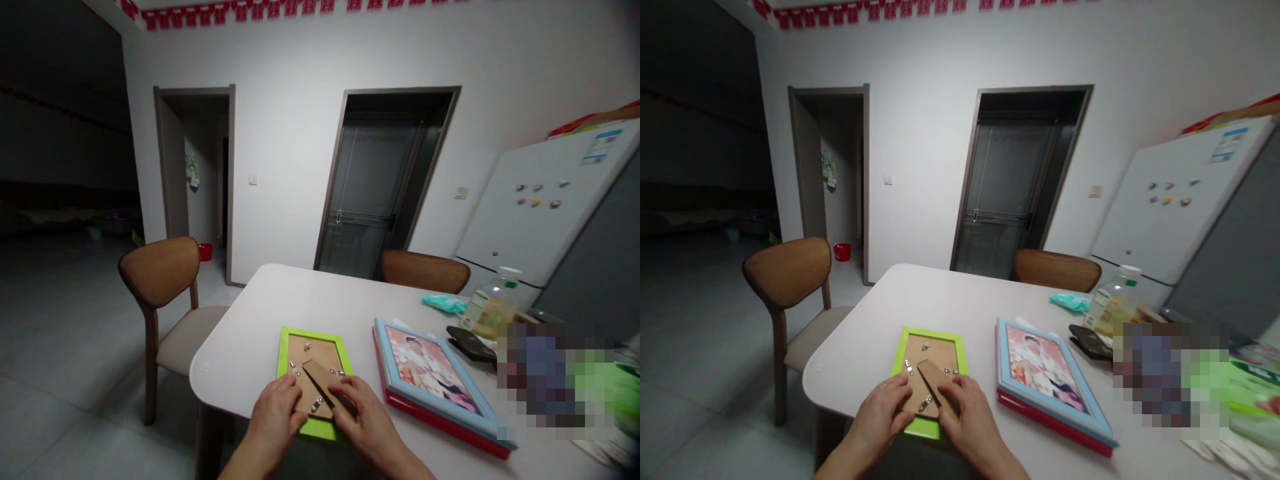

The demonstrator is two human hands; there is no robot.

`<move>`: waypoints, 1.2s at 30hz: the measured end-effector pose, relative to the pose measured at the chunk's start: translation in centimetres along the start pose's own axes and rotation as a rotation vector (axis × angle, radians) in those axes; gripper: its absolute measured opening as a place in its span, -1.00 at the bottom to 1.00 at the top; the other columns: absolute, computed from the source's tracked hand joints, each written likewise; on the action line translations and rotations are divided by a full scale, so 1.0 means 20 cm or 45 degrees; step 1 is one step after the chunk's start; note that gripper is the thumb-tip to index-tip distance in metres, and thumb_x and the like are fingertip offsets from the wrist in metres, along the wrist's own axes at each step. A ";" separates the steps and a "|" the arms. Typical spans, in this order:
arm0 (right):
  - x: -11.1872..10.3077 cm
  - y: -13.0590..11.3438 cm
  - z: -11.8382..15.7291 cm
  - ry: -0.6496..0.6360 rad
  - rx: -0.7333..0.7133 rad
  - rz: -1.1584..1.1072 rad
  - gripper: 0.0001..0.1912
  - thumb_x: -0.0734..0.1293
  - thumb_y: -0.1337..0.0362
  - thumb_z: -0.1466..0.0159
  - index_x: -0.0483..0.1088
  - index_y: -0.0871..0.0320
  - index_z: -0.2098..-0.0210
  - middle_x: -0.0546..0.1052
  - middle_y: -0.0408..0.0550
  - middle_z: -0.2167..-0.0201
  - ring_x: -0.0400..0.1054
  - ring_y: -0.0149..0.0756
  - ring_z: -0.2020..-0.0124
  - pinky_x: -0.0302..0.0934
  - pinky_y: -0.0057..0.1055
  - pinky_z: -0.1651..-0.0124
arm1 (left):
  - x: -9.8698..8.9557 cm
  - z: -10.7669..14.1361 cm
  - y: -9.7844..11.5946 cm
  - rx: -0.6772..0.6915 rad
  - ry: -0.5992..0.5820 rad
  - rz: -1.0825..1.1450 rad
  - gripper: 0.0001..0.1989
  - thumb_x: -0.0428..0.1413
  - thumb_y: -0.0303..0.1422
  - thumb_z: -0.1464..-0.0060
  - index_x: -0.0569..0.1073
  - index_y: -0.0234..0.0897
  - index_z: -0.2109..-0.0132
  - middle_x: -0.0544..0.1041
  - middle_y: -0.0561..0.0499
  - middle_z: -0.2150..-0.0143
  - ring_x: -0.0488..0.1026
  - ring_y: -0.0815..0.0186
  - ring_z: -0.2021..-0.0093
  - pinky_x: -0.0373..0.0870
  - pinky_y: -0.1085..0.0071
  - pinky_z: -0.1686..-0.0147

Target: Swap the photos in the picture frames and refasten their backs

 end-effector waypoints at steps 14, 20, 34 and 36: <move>0.03 -0.15 0.02 -0.208 -0.231 0.395 -0.70 0.16 0.24 -0.11 0.30 -0.07 0.15 0.26 -0.07 0.05 0.05 -0.20 0.00 -0.07 -0.23 0.02 | 0.03 0.07 0.00 0.101 -0.119 -0.003 -0.73 0.09 -0.44 0.13 0.35 -0.23 0.19 0.28 -0.12 -0.06 0.12 0.16 -0.10 -0.04 0.07 -0.06; 0.05 -0.18 0.02 -0.327 -0.288 0.348 -0.73 0.17 0.18 -0.11 0.34 -0.08 0.18 0.22 -0.09 0.00 -0.02 -0.19 -0.05 -0.10 -0.21 -0.01 | 0.03 0.06 -0.01 0.050 -0.105 -0.026 -0.59 0.13 -0.45 0.17 0.31 -0.27 0.09 0.33 -0.15 -0.02 0.17 0.15 -0.07 0.03 0.13 -0.05; -0.01 0.07 -0.12 -0.087 0.042 0.527 -0.67 0.05 0.20 -0.19 0.35 0.15 0.22 0.32 0.05 0.16 0.16 -0.23 0.16 0.03 -0.33 0.12 | -0.01 0.10 0.00 -0.004 -0.102 0.019 -0.56 0.15 -0.44 0.20 0.31 -0.29 0.08 0.33 -0.15 -0.02 0.18 0.17 -0.07 0.04 0.19 -0.06; 0.01 0.07 -0.14 -0.127 0.033 0.539 -0.67 0.04 0.20 -0.19 0.38 0.16 0.34 0.33 0.02 0.22 0.18 -0.27 0.23 0.02 -0.37 0.14 | -0.01 0.10 0.00 -0.011 -0.112 0.002 -0.61 0.14 -0.44 0.19 0.33 -0.28 0.12 0.33 -0.13 -0.02 0.17 0.18 -0.07 0.03 0.20 -0.07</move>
Point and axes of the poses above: each hand's wrist, its own z-axis away from the middle knuckle, its own x-axis out of the palm, y = z × x, the point moved 5 cm from there along -z, towards the middle knuckle
